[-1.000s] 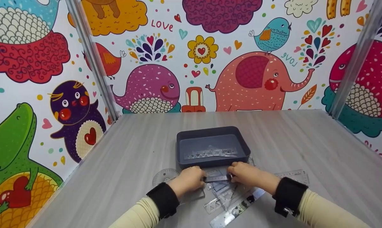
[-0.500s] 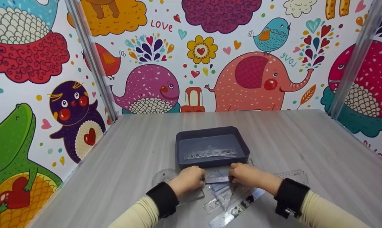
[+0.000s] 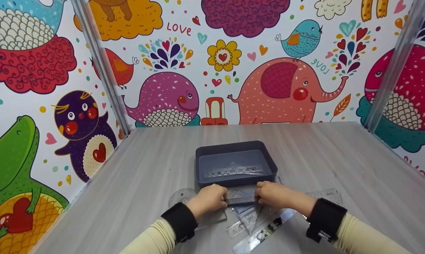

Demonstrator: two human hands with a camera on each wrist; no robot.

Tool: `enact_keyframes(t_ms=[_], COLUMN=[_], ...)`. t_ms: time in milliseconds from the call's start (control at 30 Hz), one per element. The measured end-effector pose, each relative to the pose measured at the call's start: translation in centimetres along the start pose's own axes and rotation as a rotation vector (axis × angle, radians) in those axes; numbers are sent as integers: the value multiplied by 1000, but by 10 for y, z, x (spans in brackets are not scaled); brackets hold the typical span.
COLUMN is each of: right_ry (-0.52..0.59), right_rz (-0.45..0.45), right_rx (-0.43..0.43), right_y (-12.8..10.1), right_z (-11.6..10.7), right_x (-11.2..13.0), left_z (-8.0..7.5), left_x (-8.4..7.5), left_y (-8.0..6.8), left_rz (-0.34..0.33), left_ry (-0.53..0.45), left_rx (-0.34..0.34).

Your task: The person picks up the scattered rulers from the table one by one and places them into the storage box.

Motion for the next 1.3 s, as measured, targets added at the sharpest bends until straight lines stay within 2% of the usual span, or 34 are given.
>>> enact_keyframes(t_ms=[133, 367, 533, 667, 833, 1033, 1200, 1300], right_ry=[5, 56, 66, 34, -70, -157, -197, -207], right_rz=[-11, 17, 36, 45, 38, 44, 49, 63], right_rx=[-31, -34, -57, -101, -192, -302, -315, -309], right_y=[0, -2, -4, -4, 0, 11, 26, 36], right_z=[-5, -15, -26, -35, -47, -56, -55, -53], right_x=[0, -3, -11, -17, -23, -32, -39, -47], left_z=[-1, -7, -14, -23, -38, -53, -56, -57], left_x=[0, 0, -4, -6, -5, 6, 20, 29], left_y=[0, 4, 9, 11, 14, 19, 24, 31], left_rz=[9, 26, 74, 102, 103, 93, 76, 43], left_ry=[-44, -86, -103, -74, -26, 27, 18, 26], left_rx=[11, 31, 28, 7, -44, -131, -157, -158])
Point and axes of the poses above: each hand's wrist, its own y-axis towards the middle knuckle, its own z-axis out of the palm, x = y × z, the point moved 9 cm from there along y, towards the middle knuckle, and after that the axes turned 1 degree about -y, right-handed, at the moved point
